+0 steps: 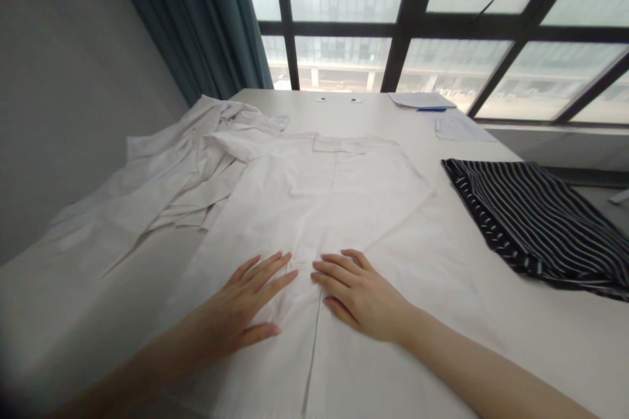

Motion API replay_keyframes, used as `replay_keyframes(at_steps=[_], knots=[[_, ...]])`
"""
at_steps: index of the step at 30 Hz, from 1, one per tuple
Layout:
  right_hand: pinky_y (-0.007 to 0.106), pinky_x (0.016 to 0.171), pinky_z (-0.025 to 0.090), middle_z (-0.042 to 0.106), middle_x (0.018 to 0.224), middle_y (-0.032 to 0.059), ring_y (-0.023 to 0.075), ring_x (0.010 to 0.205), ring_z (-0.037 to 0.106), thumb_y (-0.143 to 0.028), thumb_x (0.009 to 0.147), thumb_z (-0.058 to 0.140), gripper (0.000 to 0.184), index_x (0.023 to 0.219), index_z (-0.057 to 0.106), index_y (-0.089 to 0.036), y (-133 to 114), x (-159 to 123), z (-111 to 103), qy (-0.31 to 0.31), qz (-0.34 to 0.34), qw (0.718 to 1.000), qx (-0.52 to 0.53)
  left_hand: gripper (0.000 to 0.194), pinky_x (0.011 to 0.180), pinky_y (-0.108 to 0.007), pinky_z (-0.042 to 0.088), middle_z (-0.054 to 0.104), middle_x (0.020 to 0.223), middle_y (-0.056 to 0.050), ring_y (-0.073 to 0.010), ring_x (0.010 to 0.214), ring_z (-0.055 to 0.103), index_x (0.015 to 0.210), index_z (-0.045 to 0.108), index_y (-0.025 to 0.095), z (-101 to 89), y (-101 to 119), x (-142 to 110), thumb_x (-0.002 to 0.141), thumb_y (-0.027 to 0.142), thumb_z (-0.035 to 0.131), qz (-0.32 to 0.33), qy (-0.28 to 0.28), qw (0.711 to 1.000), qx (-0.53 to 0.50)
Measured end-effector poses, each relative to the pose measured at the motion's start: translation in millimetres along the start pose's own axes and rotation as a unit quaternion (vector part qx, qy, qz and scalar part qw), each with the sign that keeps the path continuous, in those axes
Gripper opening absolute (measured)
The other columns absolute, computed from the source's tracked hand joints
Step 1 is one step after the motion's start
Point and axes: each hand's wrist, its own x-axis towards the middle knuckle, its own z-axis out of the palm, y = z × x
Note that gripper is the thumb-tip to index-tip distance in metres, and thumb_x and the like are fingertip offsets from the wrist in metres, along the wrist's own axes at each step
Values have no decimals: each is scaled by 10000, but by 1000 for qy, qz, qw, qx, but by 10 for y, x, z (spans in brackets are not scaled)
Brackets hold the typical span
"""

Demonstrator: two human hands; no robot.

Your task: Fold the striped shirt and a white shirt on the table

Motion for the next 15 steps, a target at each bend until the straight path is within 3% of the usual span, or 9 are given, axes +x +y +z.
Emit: replay_keyframes(at_steps=[6, 9, 15], knots=[[458, 1112, 321, 564, 1394, 99, 208, 1333, 452, -280, 990, 448, 368, 1338, 534, -197, 4, -5, 2, -9, 1, 1000, 1, 702, 1140, -512, 305, 330, 1549, -150, -300, 1448, 260, 1478, 333, 194, -18, 18, 5, 873, 334, 661, 0, -5, 1000, 4], [459, 1114, 317, 556, 1404, 89, 211, 1334, 449, -278, 993, 444, 368, 1343, 528, -200, 7, -7, 2, -11, 2, 1000, 5, 625, 1117, -472, 355, 394, 1505, -142, -279, 1407, 332, 1453, 361, 194, -57, 24, 28, 895, 284, 629, -9, 17, 1000, -11], [452, 1114, 321, 562, 1400, 78, 208, 1326, 458, -279, 992, 448, 363, 1335, 537, -200, 4, -2, -6, -9, 1, 1000, 7, 296, 966, -427, 473, 592, 1180, -105, -246, 1121, 547, 1234, 512, 173, -101, -113, 54, 940, 191, 481, -124, 115, 985, -20]])
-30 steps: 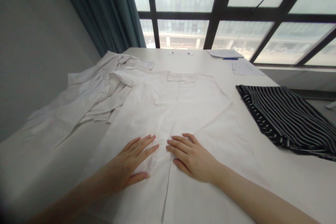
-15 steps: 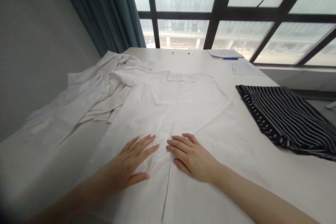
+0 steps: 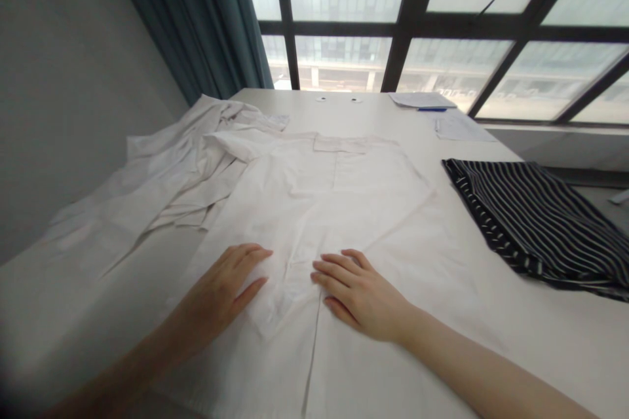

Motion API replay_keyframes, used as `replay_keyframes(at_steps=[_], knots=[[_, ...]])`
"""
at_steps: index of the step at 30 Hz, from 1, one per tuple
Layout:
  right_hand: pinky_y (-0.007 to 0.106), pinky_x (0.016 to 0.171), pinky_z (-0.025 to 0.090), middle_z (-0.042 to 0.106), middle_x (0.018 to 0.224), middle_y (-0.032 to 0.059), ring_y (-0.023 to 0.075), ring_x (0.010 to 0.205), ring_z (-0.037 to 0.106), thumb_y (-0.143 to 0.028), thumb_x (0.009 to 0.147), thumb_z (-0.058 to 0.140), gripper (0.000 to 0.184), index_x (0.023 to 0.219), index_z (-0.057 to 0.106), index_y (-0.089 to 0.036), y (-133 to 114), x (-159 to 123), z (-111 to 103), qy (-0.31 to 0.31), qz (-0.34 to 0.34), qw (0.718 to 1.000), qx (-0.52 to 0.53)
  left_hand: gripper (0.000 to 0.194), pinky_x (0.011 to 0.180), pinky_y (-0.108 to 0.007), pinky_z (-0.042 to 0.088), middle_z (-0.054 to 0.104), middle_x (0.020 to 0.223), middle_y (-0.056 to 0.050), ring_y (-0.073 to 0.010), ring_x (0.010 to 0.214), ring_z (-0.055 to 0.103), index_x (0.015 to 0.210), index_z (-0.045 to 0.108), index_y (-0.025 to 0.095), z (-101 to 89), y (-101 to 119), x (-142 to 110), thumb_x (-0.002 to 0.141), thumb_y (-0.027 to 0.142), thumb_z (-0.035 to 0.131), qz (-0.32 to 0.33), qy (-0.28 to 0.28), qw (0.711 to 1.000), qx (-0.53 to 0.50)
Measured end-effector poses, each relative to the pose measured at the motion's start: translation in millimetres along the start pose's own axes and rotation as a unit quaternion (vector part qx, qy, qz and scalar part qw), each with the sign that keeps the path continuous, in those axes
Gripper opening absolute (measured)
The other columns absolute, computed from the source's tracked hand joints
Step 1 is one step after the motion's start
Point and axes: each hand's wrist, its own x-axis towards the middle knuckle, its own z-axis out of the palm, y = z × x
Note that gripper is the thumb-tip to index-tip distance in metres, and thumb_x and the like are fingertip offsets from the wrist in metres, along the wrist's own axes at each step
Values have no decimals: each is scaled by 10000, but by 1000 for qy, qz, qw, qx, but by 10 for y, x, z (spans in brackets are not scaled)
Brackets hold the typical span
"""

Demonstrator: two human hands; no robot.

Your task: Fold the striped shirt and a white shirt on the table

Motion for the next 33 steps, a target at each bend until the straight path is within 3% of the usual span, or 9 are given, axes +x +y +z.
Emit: replay_keyframes(at_steps=[2, 6, 16, 20, 24, 29, 33], knots=[[447, 1113, 325, 569, 1392, 80, 201, 1325, 459, -282, 990, 452, 365, 1337, 537, -204, -1, -1, 0, 2, -1, 1000, -2, 203, 883, -409, 495, 617, 1042, -75, -238, 1000, 577, 1115, 554, 177, -20, -56, 17, 921, 196, 498, -42, 7, 999, 2], [443, 1114, 326, 566, 1393, 81, 199, 1329, 454, -292, 988, 458, 388, 1362, 519, -212, 3, -7, 9, 4, -6, 1000, -11, 110, 753, -364, 482, 610, 854, -30, -214, 814, 581, 982, 587, 190, -84, -95, 42, 875, 200, 568, -114, -39, 993, 7], [418, 1129, 267, 571, 1390, 76, 192, 1333, 446, -230, 995, 410, 371, 1336, 552, -194, 19, -21, -25, 0, -134, 991, -23, 112, 705, -324, 428, 580, 768, 6, -188, 726, 574, 979, 560, 207, -89, -109, 56, 877, 165, 550, -164, -92, 982, -23], [421, 1113, 279, 568, 1395, 68, 202, 1334, 443, -220, 983, 433, 336, 1276, 591, -181, 18, -19, -26, -3, -134, 991, -18, 115, 756, -358, 445, 589, 835, -17, -206, 795, 575, 975, 540, 200, -76, -114, 52, 869, 156, 541, -133, -77, 987, -37], [415, 1106, 288, 593, 1365, 77, 195, 1319, 456, -230, 986, 439, 341, 1294, 572, -171, 7, -8, -15, -9, -118, 993, -11, 265, 921, -420, 435, 575, 1061, -67, -238, 1028, 535, 1049, 512, 201, -119, -90, 28, 822, 68, 485, -43, -61, 995, -60], [417, 1102, 294, 614, 1337, 80, 194, 1308, 468, -237, 986, 443, 351, 1310, 557, -167, 0, -2, -20, -16, -112, 994, -3, 597, 1055, -449, 383, 503, 1248, -91, -253, 1239, 438, 1182, 451, 199, -236, -83, -36, 631, -30, 431, 22, -116, 991, -64], [418, 1101, 304, 625, 1320, 87, 193, 1303, 475, -242, 983, 448, 357, 1315, 559, -174, 2, -3, -19, -17, -109, 994, -4, 591, 1078, -471, 368, 473, 1287, -104, -276, 1287, 401, 1188, 447, 197, -301, -96, -41, 631, 2, 470, 28, -150, 987, -48]])
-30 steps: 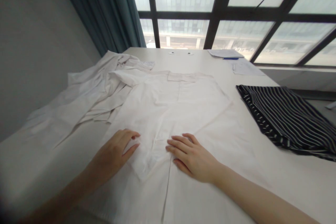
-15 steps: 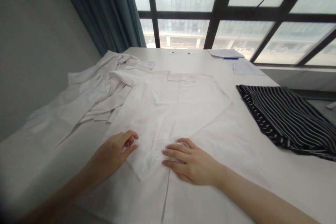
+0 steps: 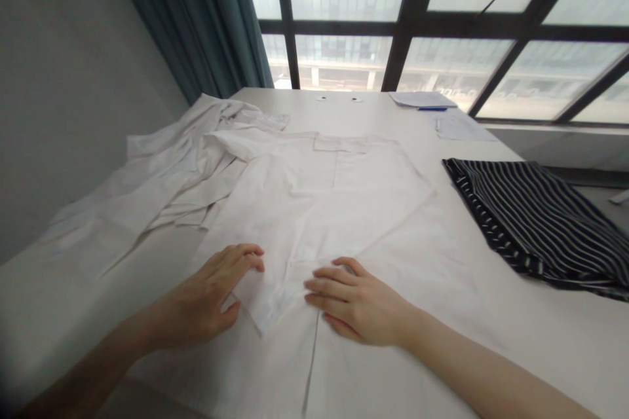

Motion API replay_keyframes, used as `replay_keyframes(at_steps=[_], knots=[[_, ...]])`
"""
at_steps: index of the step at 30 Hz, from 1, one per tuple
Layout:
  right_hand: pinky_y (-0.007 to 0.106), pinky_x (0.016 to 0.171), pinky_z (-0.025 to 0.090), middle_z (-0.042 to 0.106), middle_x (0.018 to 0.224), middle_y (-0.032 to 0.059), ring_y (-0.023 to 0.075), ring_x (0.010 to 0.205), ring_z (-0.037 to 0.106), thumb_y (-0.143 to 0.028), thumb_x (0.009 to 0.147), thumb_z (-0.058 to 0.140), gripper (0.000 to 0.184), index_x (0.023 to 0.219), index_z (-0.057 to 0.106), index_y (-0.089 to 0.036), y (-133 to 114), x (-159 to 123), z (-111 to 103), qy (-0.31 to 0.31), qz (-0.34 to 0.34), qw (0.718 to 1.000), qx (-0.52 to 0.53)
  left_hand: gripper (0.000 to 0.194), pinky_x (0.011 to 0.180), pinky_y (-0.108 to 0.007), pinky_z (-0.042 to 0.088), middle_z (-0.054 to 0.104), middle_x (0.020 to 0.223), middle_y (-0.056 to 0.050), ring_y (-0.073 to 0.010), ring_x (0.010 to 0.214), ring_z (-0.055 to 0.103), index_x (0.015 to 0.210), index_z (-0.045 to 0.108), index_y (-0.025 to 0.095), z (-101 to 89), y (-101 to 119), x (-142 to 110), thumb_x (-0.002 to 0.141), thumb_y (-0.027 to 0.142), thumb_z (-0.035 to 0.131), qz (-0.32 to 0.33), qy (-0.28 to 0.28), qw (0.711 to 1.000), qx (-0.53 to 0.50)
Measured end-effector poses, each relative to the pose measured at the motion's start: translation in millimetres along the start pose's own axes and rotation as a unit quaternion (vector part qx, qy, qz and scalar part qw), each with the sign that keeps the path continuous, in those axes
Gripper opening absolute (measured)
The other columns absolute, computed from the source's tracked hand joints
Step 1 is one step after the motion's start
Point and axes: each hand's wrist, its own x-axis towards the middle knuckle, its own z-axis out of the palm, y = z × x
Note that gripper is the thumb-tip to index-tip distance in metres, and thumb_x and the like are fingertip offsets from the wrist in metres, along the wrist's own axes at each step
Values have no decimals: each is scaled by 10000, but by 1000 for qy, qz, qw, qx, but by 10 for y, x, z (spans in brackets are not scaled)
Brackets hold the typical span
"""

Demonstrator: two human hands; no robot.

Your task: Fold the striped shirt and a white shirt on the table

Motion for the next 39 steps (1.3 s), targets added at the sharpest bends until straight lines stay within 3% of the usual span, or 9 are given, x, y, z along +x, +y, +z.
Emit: replay_keyframes(at_steps=[9, 17, 22, 27, 33, 39], knots=[[405, 1124, 271, 608, 1345, 85, 190, 1328, 443, -206, 974, 438, 366, 1309, 569, -143, -36, 7, -36, 25, -54, 998, -34, 471, 1072, -414, 381, 474, 1279, -91, -257, 1279, 415, 1085, 493, 209, -58, -42, 2, 650, 31, 519, -5, -24, 1000, -12], [411, 1123, 276, 656, 1269, 89, 193, 1288, 484, -245, 974, 432, 370, 1297, 581, -139, -66, 18, -38, -9, -55, 998, -11, 373, 993, -390, 441, 518, 1189, -73, -236, 1158, 500, 1021, 528, 210, -74, -55, 29, 699, 23, 518, -19, -16, 1000, -11], [431, 1129, 267, 630, 1309, 79, 211, 1352, 416, -285, 973, 457, 364, 1288, 589, -159, -50, 13, -28, -19, -39, 999, -9, 422, 1041, -423, 421, 496, 1274, -91, -277, 1273, 448, 1064, 525, 227, -69, -58, -6, 690, 122, 691, -14, -15, 1000, -21], [429, 1134, 248, 603, 1352, 55, 207, 1359, 408, -277, 975, 466, 348, 1284, 597, -186, -49, 5, -23, -9, -38, 999, -12, 504, 1002, -457, 458, 519, 1289, -108, -307, 1243, 488, 1018, 549, 231, -27, -76, 25, 630, 303, 862, -14, -7, 1000, -10], [418, 1151, 204, 566, 1398, 44, 204, 1395, 352, -281, 992, 438, 381, 1341, 543, -172, -46, 0, -19, -25, -26, 999, -10, 336, 1015, -428, 447, 526, 1272, -117, -291, 1236, 486, 993, 560, 198, -42, -57, 64, 709, 86, 699, 26, -6, 1000, 13], [448, 1149, 212, 553, 1410, 47, 221, 1426, 299, -327, 999, 439, 387, 1363, 530, -232, -43, 5, -36, -54, 0, 999, 6, 326, 954, -392, 471, 547, 1195, -106, -267, 1158, 519, 927, 532, 187, -41, -35, 82, 685, -30, 563, 45, 0, 999, 24]])
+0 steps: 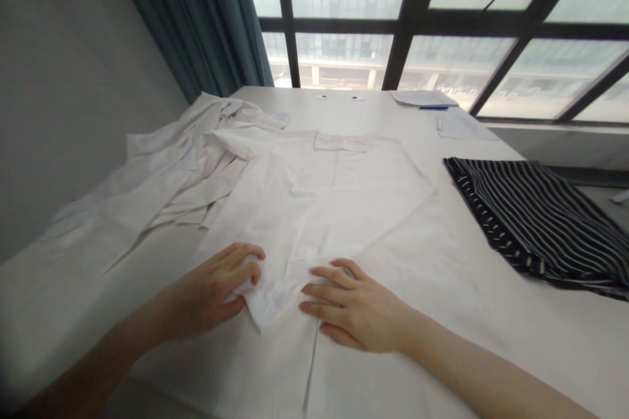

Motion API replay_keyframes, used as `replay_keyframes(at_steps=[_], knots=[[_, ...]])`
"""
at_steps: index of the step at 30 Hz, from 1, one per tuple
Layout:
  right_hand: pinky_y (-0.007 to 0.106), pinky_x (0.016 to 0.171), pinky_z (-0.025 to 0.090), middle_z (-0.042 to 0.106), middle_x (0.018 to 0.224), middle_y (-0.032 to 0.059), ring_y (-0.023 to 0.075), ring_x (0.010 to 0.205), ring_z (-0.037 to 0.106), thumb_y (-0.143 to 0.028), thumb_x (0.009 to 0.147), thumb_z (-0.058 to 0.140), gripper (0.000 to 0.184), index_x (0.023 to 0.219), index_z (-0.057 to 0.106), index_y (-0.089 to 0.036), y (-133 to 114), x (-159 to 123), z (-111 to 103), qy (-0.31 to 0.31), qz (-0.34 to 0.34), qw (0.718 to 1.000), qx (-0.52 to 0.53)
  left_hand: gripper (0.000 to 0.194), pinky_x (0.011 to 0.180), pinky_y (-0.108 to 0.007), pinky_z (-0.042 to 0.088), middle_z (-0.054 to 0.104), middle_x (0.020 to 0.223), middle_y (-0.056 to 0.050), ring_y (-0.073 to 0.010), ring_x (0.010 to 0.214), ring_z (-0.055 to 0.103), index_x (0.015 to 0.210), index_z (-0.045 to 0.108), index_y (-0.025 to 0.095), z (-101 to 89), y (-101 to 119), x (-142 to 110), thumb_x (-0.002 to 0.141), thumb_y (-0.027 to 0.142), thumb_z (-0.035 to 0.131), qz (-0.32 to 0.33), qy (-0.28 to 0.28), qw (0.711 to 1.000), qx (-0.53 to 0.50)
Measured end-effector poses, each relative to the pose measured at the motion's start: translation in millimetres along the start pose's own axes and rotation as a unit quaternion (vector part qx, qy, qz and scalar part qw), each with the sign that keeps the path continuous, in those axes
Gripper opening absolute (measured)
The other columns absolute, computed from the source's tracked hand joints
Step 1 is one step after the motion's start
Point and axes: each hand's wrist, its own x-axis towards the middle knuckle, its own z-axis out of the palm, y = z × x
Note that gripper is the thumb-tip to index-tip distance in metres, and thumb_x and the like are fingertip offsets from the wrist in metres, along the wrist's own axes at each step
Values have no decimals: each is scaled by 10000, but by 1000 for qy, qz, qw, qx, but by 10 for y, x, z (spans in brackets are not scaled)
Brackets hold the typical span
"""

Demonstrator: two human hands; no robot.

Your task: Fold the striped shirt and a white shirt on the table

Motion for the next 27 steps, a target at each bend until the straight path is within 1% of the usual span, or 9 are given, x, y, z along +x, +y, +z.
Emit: replay_keyframes(at_steps=[3, 6, 13, 16, 18, 20, 24, 25, 27], knots=[[464, 1146, 223, 551, 1411, 50, 225, 1428, 294, -333, 996, 448, 394, 1373, 522, -248, -4, 0, -7, 0, 3, 1000, 3, 326, 913, -355, 478, 556, 1142, -85, -245, 1097, 538, 891, 514, 190, 13, -14, 1, 674, -49, 555, -3, 7, 1000, -9], [469, 1152, 215, 572, 1389, 49, 224, 1431, 289, -329, 999, 440, 400, 1379, 518, -231, -7, 3, -11, -3, -2, 1000, 1, 293, 875, -333, 476, 557, 1087, -74, -229, 1041, 541, 861, 506, 186, 4, -26, 3, 693, -51, 540, -12, 6, 1000, -10], [484, 1145, 233, 590, 1369, 36, 224, 1417, 316, -329, 988, 468, 429, 1410, 489, -257, -6, 4, -4, 2, -1, 1000, -4, 259, 765, -285, 450, 560, 928, -33, -188, 889, 537, 794, 521, 187, -46, -41, 26, 752, -64, 472, -27, -33, 999, 12], [478, 1150, 222, 585, 1377, 35, 219, 1417, 315, -336, 992, 457, 426, 1409, 491, -255, -8, 4, -5, -3, 3, 1000, -1, 250, 742, -282, 444, 553, 902, -34, -182, 840, 533, 783, 516, 183, -32, -51, 27, 765, -60, 459, -39, -55, 998, 16], [473, 1159, 199, 576, 1389, 29, 219, 1421, 307, -339, 998, 444, 420, 1406, 493, -253, -9, 6, -6, -6, 4, 1000, -1, 245, 744, -283, 443, 551, 903, -37, -183, 836, 529, 791, 516, 183, -28, -49, 18, 768, -51, 449, -48, -58, 997, 13], [470, 1167, 174, 570, 1396, 20, 222, 1427, 296, -337, 1003, 431, 413, 1401, 497, -248, -10, 9, -8, -9, 3, 1000, -3, 259, 760, -296, 441, 546, 906, -38, -191, 851, 523, 804, 521, 187, -41, -33, 4, 746, -50, 433, -57, -53, 997, 12], [462, 1167, 174, 587, 1376, 33, 217, 1428, 298, -322, 1000, 435, 406, 1390, 510, -236, -14, 16, -16, -3, -1, 1000, -4, 312, 827, -358, 433, 531, 958, -55, -230, 919, 506, 835, 528, 189, -95, 54, -11, 622, -29, 462, -50, -29, 998, 23], [463, 1166, 181, 592, 1371, 36, 216, 1427, 301, -321, 997, 441, 406, 1388, 512, -237, -16, 18, -19, -1, -1, 1000, -3, 310, 845, -372, 431, 530, 981, -62, -239, 938, 503, 853, 529, 188, -100, 88, -8, 622, -12, 481, -37, -14, 999, 23], [472, 1161, 195, 594, 1367, 37, 218, 1425, 305, -320, 991, 453, 410, 1390, 510, -243, -20, 20, -24, 1, 1, 1000, -1, 266, 873, -382, 427, 534, 1024, -73, -245, 966, 500, 912, 529, 188, -84, 168, 1, 684, 50, 535, 3, 20, 1000, 14]])
